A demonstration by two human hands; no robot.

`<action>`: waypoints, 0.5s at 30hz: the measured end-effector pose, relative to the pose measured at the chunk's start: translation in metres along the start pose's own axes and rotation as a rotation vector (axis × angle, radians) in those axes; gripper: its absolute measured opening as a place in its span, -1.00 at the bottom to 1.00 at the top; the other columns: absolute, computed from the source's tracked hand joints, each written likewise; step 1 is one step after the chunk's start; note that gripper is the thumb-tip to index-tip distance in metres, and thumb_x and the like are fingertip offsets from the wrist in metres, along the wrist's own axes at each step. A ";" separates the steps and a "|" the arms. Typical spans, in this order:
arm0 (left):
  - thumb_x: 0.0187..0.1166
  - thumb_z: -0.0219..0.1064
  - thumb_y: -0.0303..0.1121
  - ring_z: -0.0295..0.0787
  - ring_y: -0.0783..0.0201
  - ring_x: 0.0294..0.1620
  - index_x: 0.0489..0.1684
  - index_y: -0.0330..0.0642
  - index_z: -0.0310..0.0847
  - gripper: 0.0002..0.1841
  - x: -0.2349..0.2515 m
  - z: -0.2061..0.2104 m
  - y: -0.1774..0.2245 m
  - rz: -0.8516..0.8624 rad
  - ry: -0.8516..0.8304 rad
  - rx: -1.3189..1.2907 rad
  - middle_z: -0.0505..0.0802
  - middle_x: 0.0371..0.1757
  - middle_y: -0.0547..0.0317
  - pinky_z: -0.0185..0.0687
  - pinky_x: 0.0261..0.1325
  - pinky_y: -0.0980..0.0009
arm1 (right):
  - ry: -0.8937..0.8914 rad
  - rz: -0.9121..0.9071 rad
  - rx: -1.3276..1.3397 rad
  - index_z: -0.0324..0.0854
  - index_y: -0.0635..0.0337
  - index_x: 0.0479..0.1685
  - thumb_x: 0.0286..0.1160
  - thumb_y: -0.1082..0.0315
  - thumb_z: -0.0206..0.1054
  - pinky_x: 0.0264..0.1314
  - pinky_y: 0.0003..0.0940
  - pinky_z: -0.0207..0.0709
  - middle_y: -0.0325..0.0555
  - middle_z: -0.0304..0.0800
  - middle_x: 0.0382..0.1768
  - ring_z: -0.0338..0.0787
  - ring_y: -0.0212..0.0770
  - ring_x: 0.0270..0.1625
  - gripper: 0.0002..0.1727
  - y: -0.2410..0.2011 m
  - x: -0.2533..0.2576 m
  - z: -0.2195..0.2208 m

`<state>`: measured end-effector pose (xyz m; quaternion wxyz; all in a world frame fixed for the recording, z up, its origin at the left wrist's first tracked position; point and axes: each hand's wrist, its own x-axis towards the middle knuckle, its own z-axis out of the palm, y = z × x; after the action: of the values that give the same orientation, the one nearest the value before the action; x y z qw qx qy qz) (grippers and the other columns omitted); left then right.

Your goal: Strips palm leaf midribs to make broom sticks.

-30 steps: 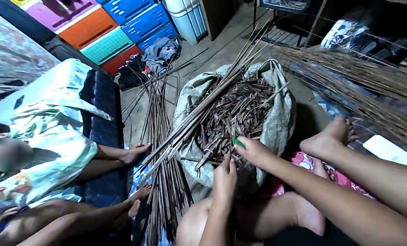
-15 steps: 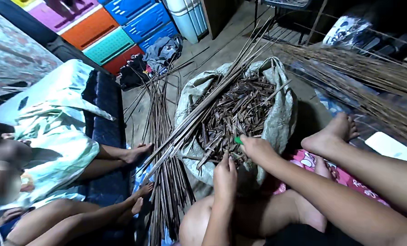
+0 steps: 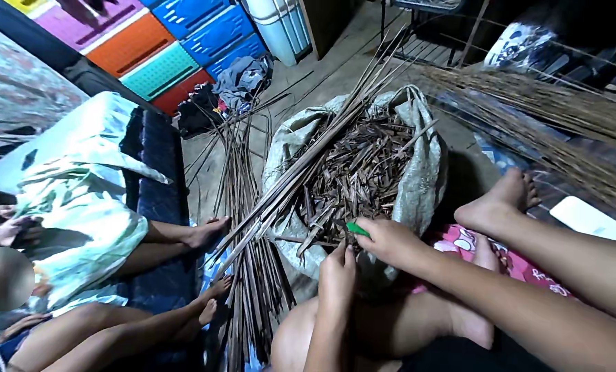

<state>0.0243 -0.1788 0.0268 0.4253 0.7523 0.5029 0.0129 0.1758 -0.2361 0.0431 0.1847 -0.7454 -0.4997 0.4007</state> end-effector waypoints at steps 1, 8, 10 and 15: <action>0.88 0.04 -0.25 0.75 0.28 -0.46 0.33 -0.27 0.73 -0.61 0.001 -0.001 0.000 0.005 0.029 -0.001 0.86 -0.39 0.09 0.70 -0.23 0.25 | -0.025 -0.011 -0.057 0.56 0.27 0.29 0.85 0.16 0.03 0.13 0.28 0.58 0.27 0.80 -0.04 0.81 0.28 0.11 -0.61 -0.004 -0.008 0.001; 0.83 0.04 -0.30 0.72 0.19 -0.44 -0.28 -0.29 0.75 -0.62 0.004 -0.001 0.004 0.020 0.092 0.055 0.75 -0.52 0.09 0.65 -0.23 0.14 | -0.077 0.043 -0.222 0.52 0.32 0.32 0.87 0.19 0.03 0.16 0.28 0.61 0.32 0.81 0.03 0.83 0.34 0.17 -0.61 -0.006 -0.020 0.017; 0.84 0.03 -0.31 0.73 0.15 -0.40 -0.24 -0.31 0.73 -0.63 0.006 -0.001 0.003 0.000 0.091 0.067 0.75 -0.48 0.05 0.65 -0.18 0.11 | -0.054 0.043 -0.251 0.51 0.33 0.34 0.88 0.19 0.04 0.18 0.28 0.62 0.34 0.80 0.09 0.82 0.35 0.21 -0.61 -0.006 -0.011 0.022; 0.89 0.01 -0.28 0.76 0.16 -0.38 0.53 -0.25 0.60 -0.58 0.010 0.004 -0.003 0.005 0.091 0.041 0.85 -0.31 -0.02 0.70 -0.11 0.16 | 0.022 0.174 -0.250 0.46 0.34 0.47 0.89 0.21 -0.03 0.27 0.33 0.58 0.39 0.76 0.21 0.77 0.39 0.31 -0.57 0.004 0.028 0.012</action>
<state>0.0288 -0.1732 0.0183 0.3865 0.7608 0.5200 0.0378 0.1739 -0.2138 0.0217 0.0606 -0.8074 -0.4772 0.3416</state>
